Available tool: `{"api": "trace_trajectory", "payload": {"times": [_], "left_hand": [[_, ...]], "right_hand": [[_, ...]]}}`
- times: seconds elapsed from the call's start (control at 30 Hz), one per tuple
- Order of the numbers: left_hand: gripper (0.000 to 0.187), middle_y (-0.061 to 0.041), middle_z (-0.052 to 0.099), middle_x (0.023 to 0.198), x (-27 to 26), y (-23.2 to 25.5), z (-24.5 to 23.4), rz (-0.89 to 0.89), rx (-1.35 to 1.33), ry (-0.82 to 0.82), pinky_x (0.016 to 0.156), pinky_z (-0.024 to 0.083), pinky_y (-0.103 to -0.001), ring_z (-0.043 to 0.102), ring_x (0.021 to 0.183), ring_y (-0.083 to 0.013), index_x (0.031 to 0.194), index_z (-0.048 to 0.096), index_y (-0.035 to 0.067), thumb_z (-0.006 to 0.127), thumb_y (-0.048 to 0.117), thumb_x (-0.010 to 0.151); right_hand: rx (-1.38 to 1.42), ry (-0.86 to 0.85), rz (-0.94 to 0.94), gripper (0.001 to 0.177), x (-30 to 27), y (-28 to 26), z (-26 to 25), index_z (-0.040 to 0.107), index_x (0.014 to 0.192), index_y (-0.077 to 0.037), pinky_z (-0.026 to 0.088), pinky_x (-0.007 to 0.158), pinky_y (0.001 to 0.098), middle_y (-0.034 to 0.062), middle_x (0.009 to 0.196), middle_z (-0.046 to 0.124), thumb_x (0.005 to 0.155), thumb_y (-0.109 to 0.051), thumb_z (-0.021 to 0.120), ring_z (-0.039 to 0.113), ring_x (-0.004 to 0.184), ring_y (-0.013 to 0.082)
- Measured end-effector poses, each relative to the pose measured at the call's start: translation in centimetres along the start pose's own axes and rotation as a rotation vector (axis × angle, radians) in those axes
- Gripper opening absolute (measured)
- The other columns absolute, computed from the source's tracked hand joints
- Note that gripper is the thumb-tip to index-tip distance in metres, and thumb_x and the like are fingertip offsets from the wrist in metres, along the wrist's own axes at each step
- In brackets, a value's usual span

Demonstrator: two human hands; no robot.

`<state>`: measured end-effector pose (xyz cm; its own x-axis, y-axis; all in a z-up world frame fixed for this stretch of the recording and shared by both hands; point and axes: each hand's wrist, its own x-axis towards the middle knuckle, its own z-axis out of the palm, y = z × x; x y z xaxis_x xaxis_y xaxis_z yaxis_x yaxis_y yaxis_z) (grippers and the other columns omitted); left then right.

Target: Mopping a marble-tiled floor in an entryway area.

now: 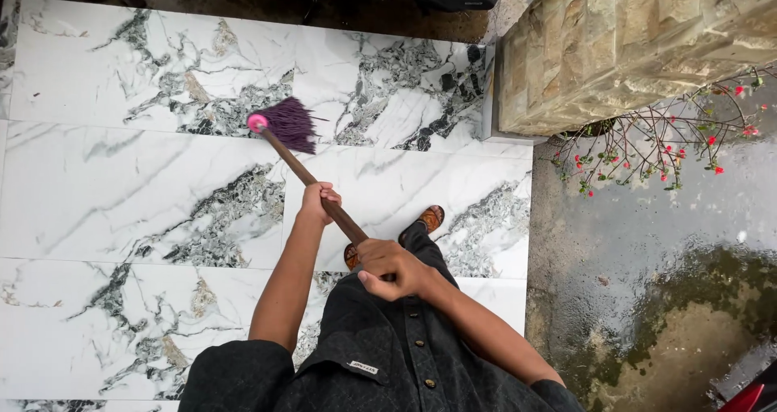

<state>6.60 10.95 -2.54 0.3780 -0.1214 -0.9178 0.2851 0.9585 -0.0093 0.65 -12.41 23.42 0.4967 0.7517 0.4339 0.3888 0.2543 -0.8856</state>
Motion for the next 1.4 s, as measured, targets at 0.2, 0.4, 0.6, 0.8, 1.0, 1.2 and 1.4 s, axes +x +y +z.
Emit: {"api": "trace_trajectory", "payload": {"times": [0.2, 0.4, 0.6, 0.8, 1.0, 1.2, 1.4], "left_hand": [[0.036, 0.006, 0.035, 0.049, 3.4, -2.7, 5.1, -0.025, -0.026, -0.061, 0.041, 0.037, -0.021, 0.033, 0.041, -0.0086, 0.061, 0.033, 0.017, 0.054, 0.004, 0.087], [0.035, 0.006, 0.034, 0.049, 6.9, -11.9, 12.6, -0.022, 0.066, 0.003, 0.041, 0.037, -0.022, 0.030, 0.041, -0.0088, 0.063, 0.033, 0.017, 0.053, 0.003, 0.088], [0.035, 0.006, 0.028, 0.048, 2.9, -21.8, 20.7, -0.076, 0.264, 0.008, 0.039, 0.036, -0.023, 0.029, 0.040, -0.0078, 0.063, 0.032, 0.018, 0.050, 0.003, 0.089], [0.017, 0.006, 0.033, 0.053, 4.1, -28.4, 25.4, -0.179, 0.348, 0.002, 0.040, 0.036, -0.021, 0.034, 0.043, -0.0070, 0.079, 0.046, 0.008, 0.048, -0.004, 0.090], [0.021, 0.005, 0.034, 0.050, 5.5, -30.5, 29.2, -0.412, 0.503, -0.113, 0.041, 0.039, -0.024, 0.034, 0.041, -0.0090, 0.074, 0.041, 0.012, 0.049, -0.001, 0.087], [0.036, 0.007, 0.037, 0.047, 17.9, -26.9, 30.3, -0.572, 0.648, -0.230, 0.040, 0.037, -0.022, 0.031, 0.038, -0.0073, 0.061, 0.036, 0.017, 0.054, 0.001, 0.088], [0.038, 0.008, 0.038, 0.048, 21.7, -18.8, 34.5, -0.641, 0.740, -0.244, 0.040, 0.036, -0.021, 0.032, 0.038, -0.0075, 0.061, 0.034, 0.019, 0.057, 0.004, 0.088]], "right_hand": [[0.037, -0.033, -0.034, 0.042, -0.2, 0.6, -7.9, 0.037, 0.059, -0.007, 0.043, 0.069, 0.0407, 0.0053, 0.054, 0.037, 0.096, -0.004, 0.056, 0.038, 0.055, 0.0238], [0.052, 0.114, -0.015, 0.043, -7.2, 1.6, -16.1, 0.038, 0.055, -0.013, 0.045, 0.066, 0.0397, 0.0013, 0.048, 0.035, 0.094, -0.004, 0.052, 0.034, 0.051, 0.0189], [-0.062, 0.209, 0.048, 0.040, -9.2, -5.1, -22.6, 0.035, 0.057, -0.007, 0.045, 0.067, 0.0411, 0.0050, 0.055, 0.036, 0.092, 0.002, 0.051, 0.039, 0.053, 0.0238], [-0.251, 0.296, 0.163, 0.028, -7.8, -10.4, -24.9, 0.045, 0.060, -0.002, 0.050, 0.067, 0.0403, 0.0081, 0.059, 0.046, 0.086, 0.005, 0.053, 0.048, 0.055, 0.0256], [-0.440, 0.407, 0.228, 0.034, -6.3, -9.5, -23.7, 0.041, 0.058, -0.004, 0.046, 0.062, 0.0397, 0.0059, 0.057, 0.043, 0.084, 0.006, 0.059, 0.044, 0.051, 0.0244], [-0.540, 0.342, 0.176, 0.039, -2.6, -1.1, -22.8, 0.040, 0.058, -0.005, 0.039, 0.058, 0.0414, 0.0075, 0.056, 0.040, 0.085, 0.001, 0.068, 0.045, 0.054, 0.0277], [-0.595, 0.506, 0.197, 0.033, 5.5, 5.3, -21.5, 0.044, 0.065, -0.005, 0.042, 0.066, 0.0422, 0.0096, 0.063, 0.043, 0.088, 0.001, 0.067, 0.049, 0.064, 0.0299]]}}
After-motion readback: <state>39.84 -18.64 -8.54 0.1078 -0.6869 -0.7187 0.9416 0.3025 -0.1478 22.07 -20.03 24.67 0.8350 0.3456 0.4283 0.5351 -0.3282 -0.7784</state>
